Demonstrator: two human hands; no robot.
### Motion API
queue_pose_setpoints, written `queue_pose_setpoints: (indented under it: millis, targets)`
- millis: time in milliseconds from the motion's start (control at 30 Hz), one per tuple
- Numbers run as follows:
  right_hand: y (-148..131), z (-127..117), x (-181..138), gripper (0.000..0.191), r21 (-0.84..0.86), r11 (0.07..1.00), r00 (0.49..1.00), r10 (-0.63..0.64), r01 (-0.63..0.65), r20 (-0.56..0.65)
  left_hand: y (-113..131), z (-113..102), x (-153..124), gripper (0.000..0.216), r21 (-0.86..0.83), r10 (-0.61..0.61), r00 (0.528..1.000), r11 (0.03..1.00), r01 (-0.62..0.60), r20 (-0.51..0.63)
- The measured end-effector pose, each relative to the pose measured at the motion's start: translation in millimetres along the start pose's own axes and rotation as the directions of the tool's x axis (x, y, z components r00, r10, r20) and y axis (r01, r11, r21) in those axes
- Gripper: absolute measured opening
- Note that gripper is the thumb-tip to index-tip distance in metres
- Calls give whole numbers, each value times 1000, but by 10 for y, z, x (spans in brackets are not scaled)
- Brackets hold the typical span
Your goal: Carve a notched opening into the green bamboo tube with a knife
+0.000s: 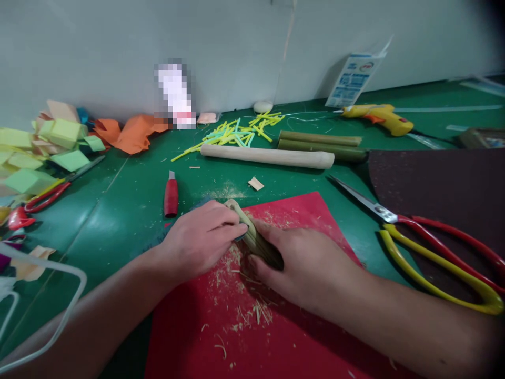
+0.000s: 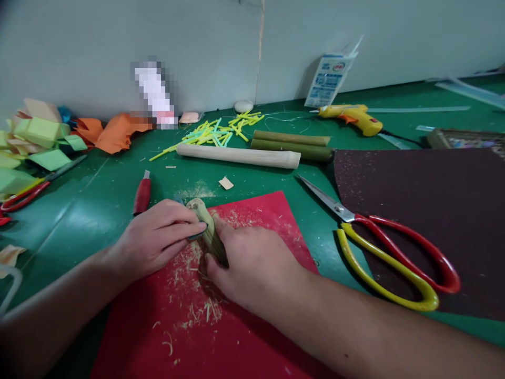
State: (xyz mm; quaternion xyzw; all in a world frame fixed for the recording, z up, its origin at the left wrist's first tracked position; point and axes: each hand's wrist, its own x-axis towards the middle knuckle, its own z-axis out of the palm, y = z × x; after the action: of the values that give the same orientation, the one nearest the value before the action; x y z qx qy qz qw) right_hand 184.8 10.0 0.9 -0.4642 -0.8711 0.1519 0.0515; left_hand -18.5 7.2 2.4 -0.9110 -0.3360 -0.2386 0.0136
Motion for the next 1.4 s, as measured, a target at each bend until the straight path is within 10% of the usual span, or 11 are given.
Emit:
queue_pose_setpoints:
  millis: [1400]
  targets:
    - [-55,-39,-30,37,161,987,995,-12,-4,101,199,44,-5,20,66,-127,992,990,127,-4]
